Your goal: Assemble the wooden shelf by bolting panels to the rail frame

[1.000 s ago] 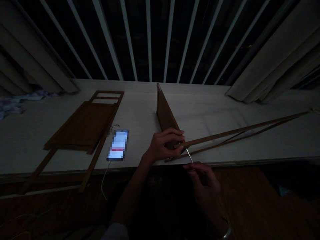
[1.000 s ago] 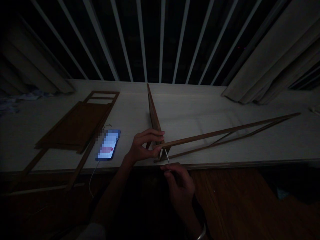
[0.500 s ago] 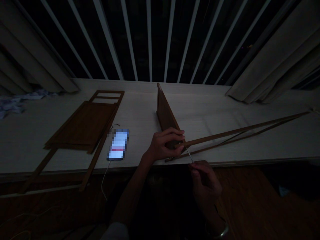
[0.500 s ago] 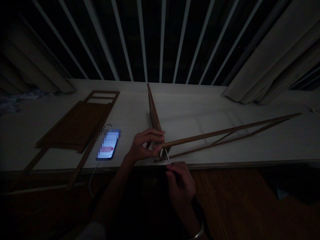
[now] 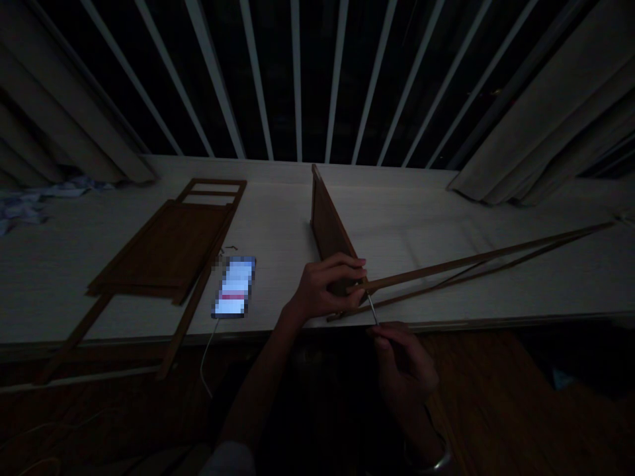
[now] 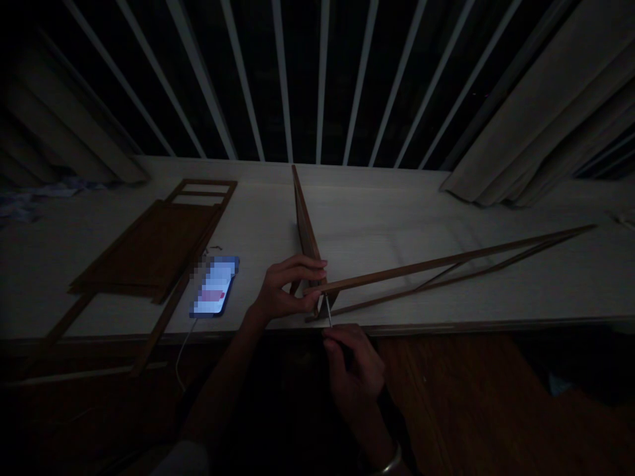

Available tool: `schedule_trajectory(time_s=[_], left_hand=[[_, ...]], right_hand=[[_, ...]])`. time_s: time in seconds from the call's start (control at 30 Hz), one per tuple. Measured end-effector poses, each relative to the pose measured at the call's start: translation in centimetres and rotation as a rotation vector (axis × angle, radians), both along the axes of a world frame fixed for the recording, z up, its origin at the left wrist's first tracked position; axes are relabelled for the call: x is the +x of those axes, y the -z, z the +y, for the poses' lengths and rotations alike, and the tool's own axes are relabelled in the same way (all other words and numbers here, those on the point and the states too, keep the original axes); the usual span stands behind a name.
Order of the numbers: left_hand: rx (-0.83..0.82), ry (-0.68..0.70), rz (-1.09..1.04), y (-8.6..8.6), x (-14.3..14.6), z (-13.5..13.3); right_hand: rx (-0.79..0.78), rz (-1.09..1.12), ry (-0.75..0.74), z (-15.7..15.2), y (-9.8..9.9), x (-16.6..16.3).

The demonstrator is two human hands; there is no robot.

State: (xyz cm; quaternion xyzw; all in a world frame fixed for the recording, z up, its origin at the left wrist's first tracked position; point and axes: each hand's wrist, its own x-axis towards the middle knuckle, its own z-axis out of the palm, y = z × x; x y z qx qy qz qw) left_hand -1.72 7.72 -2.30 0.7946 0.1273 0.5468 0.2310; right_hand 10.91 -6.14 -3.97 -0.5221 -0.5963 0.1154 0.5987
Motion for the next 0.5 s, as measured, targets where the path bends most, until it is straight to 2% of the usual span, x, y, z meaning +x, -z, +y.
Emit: schedule_trajectory(time_s=[0.5], left_hand=[[-0.028, 0.010, 0.010, 0.10, -0.05, 0.02]], right_hand=[[-0.031, -0.066, 0.017, -0.26, -0.34, 0.16]])
